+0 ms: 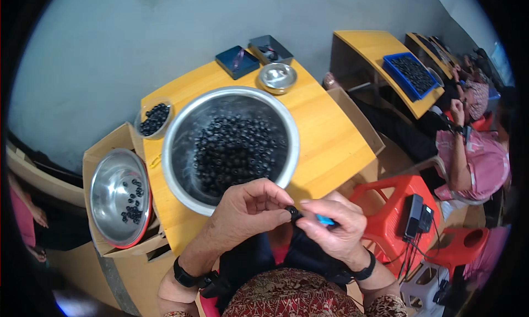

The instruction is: Cleaning or inspecting small black rubber parts using a scraper tool.

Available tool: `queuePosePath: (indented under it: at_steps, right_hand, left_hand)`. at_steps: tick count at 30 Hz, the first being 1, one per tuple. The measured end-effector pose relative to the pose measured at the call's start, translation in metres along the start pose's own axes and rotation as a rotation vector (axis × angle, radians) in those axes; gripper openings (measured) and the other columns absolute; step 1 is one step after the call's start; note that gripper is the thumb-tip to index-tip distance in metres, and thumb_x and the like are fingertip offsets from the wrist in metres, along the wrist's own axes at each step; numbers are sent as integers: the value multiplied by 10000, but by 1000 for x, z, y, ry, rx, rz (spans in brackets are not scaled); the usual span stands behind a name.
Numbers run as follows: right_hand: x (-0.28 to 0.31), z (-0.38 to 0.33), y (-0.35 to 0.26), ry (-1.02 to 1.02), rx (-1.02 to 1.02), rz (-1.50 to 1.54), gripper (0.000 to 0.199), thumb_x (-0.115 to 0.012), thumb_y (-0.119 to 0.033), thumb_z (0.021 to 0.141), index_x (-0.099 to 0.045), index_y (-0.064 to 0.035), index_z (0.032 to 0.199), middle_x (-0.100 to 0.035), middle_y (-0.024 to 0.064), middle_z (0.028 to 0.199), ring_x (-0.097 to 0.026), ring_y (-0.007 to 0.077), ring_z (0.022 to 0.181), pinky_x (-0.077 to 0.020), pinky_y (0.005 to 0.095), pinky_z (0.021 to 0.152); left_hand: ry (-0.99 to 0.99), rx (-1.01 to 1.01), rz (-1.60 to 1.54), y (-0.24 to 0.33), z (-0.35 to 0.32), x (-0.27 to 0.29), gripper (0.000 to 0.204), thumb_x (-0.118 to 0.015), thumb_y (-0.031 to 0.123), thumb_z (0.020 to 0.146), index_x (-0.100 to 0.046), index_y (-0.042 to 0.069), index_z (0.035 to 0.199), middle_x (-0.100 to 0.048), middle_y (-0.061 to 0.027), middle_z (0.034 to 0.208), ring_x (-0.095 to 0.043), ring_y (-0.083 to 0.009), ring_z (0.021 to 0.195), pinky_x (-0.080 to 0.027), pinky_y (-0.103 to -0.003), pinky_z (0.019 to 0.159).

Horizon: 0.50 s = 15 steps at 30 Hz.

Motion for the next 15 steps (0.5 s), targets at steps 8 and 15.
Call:
queuePosePath:
  at_steps: [8,15]
  right_hand:
    - [18,-18,8,37,-57,49,253,-759,-12,756,-688,-13,998,-665,71,808,-631,148,684,-482,249,588]
    - [24,-38,33,133,-262,283,204,-739,-16,803,-665,8,992,-674,64,835,-602,86,709,-447,218,591]
  left_hand:
    - [6,-81,-96,-25,6,-29,162,-677,23,863,-627,-8,1014,-682,-74,847,-643,-114,644,-529,-232,560]
    - [102,-304,-83,-32,10,-39,215,-690,-22,840,-637,-8,1047,-683,-57,931,-611,-58,797,-494,-191,626]
Point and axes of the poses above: each hand's wrist, its own z-axis towards the middle knuckle, its own x-axis out of the back of the hand, y = z × x, the point moved 7 cm from there along z, towards the middle knuckle
